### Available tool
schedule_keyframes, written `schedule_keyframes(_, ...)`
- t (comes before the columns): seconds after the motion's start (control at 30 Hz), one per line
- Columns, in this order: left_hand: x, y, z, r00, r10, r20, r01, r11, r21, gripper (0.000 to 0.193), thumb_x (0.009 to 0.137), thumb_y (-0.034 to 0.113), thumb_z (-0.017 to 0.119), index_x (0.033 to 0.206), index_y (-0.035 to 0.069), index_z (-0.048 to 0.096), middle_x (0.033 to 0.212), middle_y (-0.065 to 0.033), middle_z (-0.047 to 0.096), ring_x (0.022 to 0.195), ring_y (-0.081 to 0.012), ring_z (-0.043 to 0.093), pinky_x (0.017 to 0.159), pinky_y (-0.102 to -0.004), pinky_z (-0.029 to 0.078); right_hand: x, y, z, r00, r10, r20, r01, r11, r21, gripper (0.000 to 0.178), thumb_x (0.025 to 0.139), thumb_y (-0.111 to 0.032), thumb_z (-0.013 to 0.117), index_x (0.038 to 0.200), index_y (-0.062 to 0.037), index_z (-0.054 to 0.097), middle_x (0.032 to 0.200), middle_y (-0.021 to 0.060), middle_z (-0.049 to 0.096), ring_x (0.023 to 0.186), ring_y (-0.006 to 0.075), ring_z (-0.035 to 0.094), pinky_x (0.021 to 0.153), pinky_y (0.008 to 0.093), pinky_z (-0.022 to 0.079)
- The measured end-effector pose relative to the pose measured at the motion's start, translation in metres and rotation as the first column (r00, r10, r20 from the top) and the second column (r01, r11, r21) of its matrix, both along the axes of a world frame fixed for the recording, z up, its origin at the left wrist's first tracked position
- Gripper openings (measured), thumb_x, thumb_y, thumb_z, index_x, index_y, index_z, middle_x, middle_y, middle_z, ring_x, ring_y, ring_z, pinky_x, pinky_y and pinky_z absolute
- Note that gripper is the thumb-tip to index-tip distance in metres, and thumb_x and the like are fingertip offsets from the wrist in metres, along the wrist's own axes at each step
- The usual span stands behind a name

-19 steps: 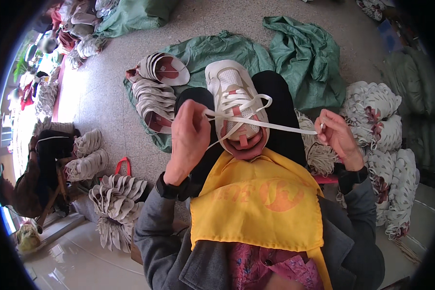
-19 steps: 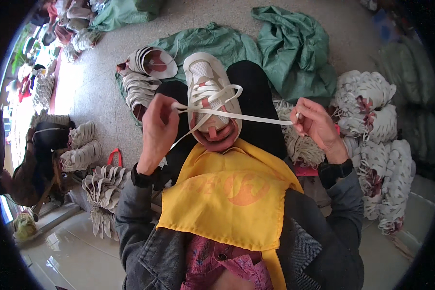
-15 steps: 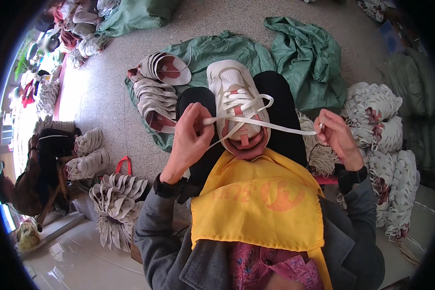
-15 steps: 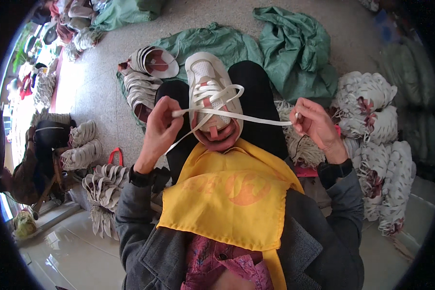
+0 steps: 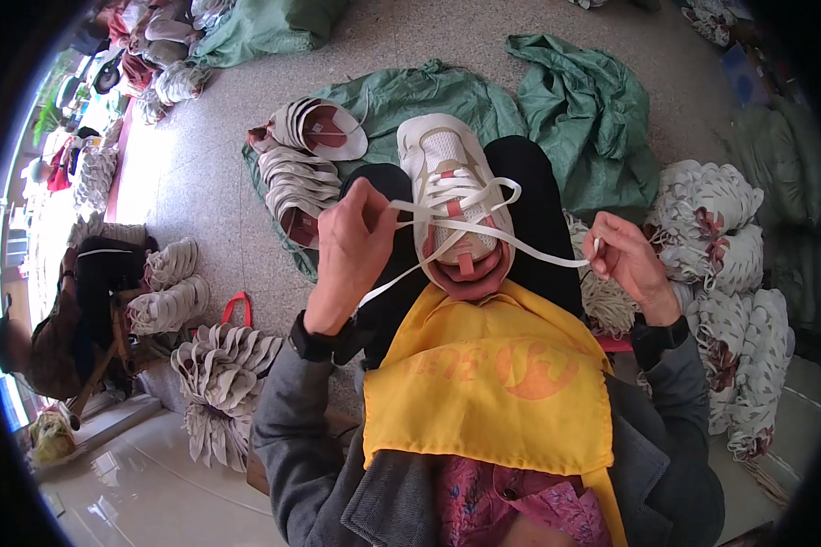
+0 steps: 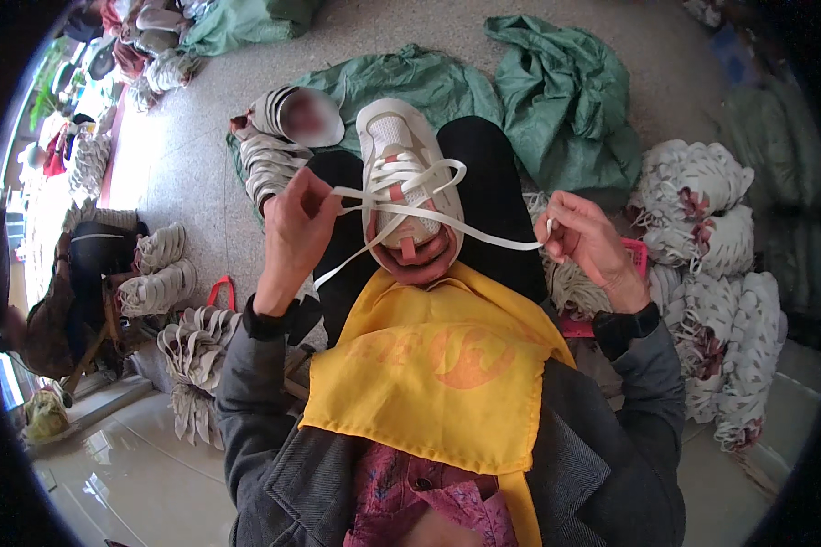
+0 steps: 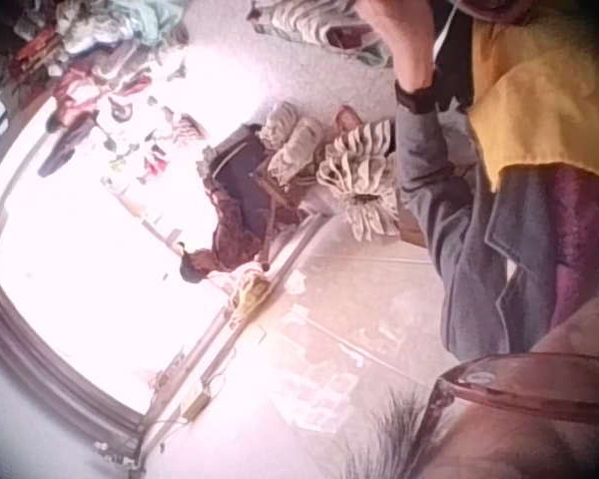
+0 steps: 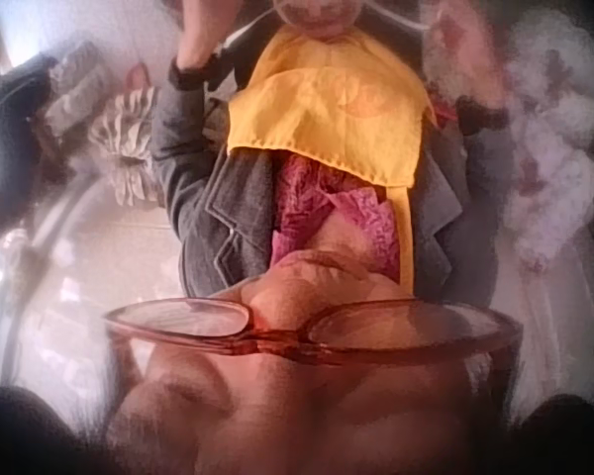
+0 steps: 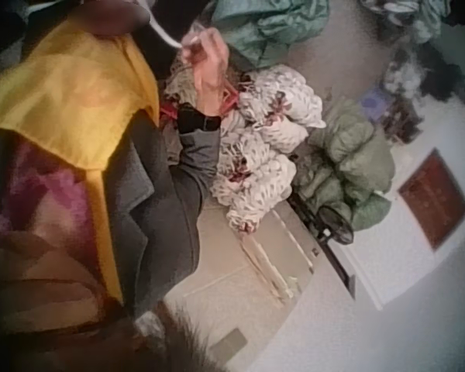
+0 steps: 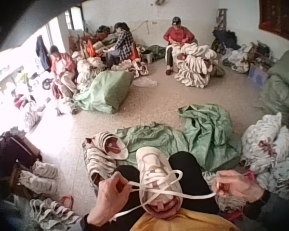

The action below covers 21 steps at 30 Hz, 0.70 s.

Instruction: Manually assemble shoe components by inserting and tying laces through eyelets of a sneaker.

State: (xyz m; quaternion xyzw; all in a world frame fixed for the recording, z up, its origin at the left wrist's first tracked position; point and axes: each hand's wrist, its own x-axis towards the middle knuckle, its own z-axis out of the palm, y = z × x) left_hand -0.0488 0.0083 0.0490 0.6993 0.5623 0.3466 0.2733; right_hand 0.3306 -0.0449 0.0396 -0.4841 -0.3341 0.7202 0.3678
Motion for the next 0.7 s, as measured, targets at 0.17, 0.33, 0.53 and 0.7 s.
schedule_keyframes(0.17, 0.007, -0.001, -0.012, 0.991, 0.051, 0.122, -0.057, 0.997, 0.043, 0.013, 0.096, -0.003, 0.056, 0.102, 0.000, 0.045, 0.070, -0.0131, 0.061, 0.059, -0.0275, 0.068, 0.054, -0.0360, 0.051, 0.007, -0.002, -0.002, 1.000, -0.014, -0.003, 0.014, 1.000, -0.006, 0.023, 0.107, -0.026, 0.052, 0.091, -0.0099, 0.047, 0.075, 0.0019, 0.053, 0.057, 0.0079, 0.047, 0.048, 0.0216, 0.038)
schedule_keyframes(0.33, 0.006, -0.011, -0.023, 0.990, 0.050, 0.135, -0.061, 0.995, 0.080, 0.007, 0.102, 0.001, 0.048, 0.105, 0.003, 0.042, 0.073, -0.0119, 0.069, 0.063, -0.0156, 0.068, 0.055, -0.0281, 0.052, 0.023, -0.001, -0.002, 0.987, -0.124, -0.101, 0.128, 0.991, 0.031, 0.020, 0.107, -0.024, 0.051, 0.092, -0.0111, 0.048, 0.075, 0.0009, 0.052, 0.056, 0.0084, 0.044, 0.049, 0.0219, 0.033)
schedule_keyframes(0.53, 0.008, -0.025, -0.035, 0.942, 0.063, 0.328, -0.050, 0.998, -0.049, 0.005, 0.106, 0.002, 0.044, 0.106, 0.003, 0.039, 0.084, -0.0135, 0.069, 0.070, -0.0155, 0.070, 0.063, -0.0281, 0.058, 0.033, 0.017, -0.012, 0.994, -0.020, 0.107, 0.024, 0.999, -0.033, 0.022, 0.104, -0.022, 0.056, 0.087, -0.0093, 0.050, 0.075, 0.0007, 0.055, 0.057, 0.0069, 0.049, 0.048, 0.0223, 0.036)
schedule_keyframes(0.7, 0.006, -0.030, -0.030, 0.893, 0.103, 0.438, -0.011, 0.978, -0.207, 0.009, 0.108, 0.006, 0.047, 0.108, 0.003, 0.038, 0.091, -0.0137, 0.069, 0.077, -0.0147, 0.069, 0.070, -0.0283, 0.059, -0.014, 0.045, -0.017, 0.710, -0.135, 0.691, -0.310, 0.821, 0.479, 0.011, 0.093, -0.008, 0.073, 0.096, -0.0008, 0.065, 0.091, 0.0014, 0.068, 0.067, 0.0057, 0.062, 0.057, 0.0230, 0.048)
